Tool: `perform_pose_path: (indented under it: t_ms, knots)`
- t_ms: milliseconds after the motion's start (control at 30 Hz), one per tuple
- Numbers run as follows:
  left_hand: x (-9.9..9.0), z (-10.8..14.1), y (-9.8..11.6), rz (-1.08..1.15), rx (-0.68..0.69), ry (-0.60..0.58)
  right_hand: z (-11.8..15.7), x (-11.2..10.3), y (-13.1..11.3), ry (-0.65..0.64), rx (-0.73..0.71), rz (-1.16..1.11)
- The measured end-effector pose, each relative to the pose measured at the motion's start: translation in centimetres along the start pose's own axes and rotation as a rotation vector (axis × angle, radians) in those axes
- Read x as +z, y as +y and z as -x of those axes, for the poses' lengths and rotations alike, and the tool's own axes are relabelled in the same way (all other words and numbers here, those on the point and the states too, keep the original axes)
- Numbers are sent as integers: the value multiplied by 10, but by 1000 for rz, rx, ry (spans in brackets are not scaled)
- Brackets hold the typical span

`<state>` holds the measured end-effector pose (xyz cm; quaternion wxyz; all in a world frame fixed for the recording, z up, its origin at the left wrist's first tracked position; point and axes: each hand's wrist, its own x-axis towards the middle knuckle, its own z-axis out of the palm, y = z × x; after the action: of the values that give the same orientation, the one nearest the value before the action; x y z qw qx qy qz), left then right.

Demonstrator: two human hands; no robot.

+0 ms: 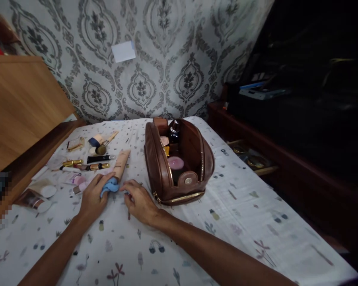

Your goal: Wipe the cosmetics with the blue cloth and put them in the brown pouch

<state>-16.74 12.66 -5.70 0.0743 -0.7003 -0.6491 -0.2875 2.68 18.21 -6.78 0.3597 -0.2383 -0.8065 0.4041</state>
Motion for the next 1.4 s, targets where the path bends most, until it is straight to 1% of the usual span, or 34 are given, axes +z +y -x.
perform_pose_path:
  t_ms: [133, 267, 400, 500, 700, 833, 1000, 1233, 1300, 1400]
  knots:
    - [1, 0, -3, 46, -9, 14, 0, -1, 1, -7, 7, 1]
    - [2, -1, -1, 105, 20, 15, 0, 1, 4, -7, 0, 7]
    - [0, -2, 4, 160, -12, -58, -1, 3, 8, -10, -20, -7]
    - [-2, -1, 6, 132, -24, -121, -2, 3, 11, -16, -33, -15]
    - [-6, 2, 8, 14, 108, -227, -1, 2, 13, -20, -45, -4]
    - [-10, 2, 13, -47, 168, -253, -1, 3, 17, -2, -66, 2]
    - [-10, 1, 14, -51, 230, -222, -2, 3, 20, 20, -89, 8]
    - [-4, 3, 9, -137, 215, -118, -2, 3, 19, -12, -56, 0]
    - [-7, 3, 9, -187, 167, -75, -2, 3, 19, -11, -43, 3]
    - [-16, 0, 7, -314, 9, -10, -1, 3, 18, -19, -28, 11]
